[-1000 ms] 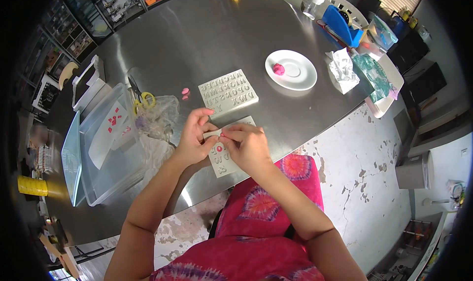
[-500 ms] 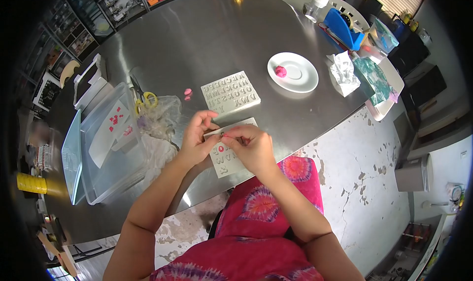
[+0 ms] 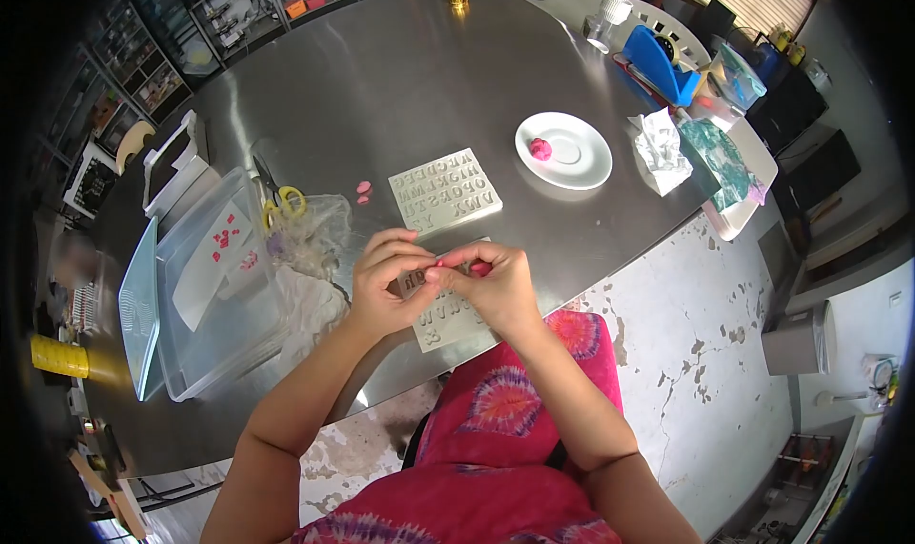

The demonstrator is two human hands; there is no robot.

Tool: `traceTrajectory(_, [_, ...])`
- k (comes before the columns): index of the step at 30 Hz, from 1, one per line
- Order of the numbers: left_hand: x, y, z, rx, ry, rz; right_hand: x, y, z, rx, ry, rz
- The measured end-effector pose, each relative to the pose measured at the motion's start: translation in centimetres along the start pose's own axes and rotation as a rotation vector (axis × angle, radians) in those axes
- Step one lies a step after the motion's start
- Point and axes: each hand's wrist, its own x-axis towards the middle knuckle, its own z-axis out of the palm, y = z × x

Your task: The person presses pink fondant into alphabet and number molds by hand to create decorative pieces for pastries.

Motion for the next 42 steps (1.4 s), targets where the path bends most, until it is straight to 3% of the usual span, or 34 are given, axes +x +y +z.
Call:
traceTrajectory(12, [-0.4,-0.9,0.0,-0.088,-0.019,-0.139,0.5,0.2,0.2,-0.067,0.003,-0.031])
traceTrajectory(17, [-1.0,-1.9,0.4,-0.23,0.0,-0.26,0.8,-0.1,-0.4,-0.034,-0.123,0.027])
traceTrajectory(21, [-0.9,-1.7,0.2,-0.241,-0.03,-0.279,0.8,-1.1,-0.6,-0.006,-0.161,0.156])
traceTrajectory(29, [-0.9,-1.7,0.1,-0.274,-0.089,-0.321,1.7,-0.1,-0.7,-0.079,-0.181,0.057])
traceTrajectory(42, [-0.7,-1.5,0.1,-0.28,-0.111,-0.334,2.1,-0.4,-1.0,-0.22,-0.212,0.088])
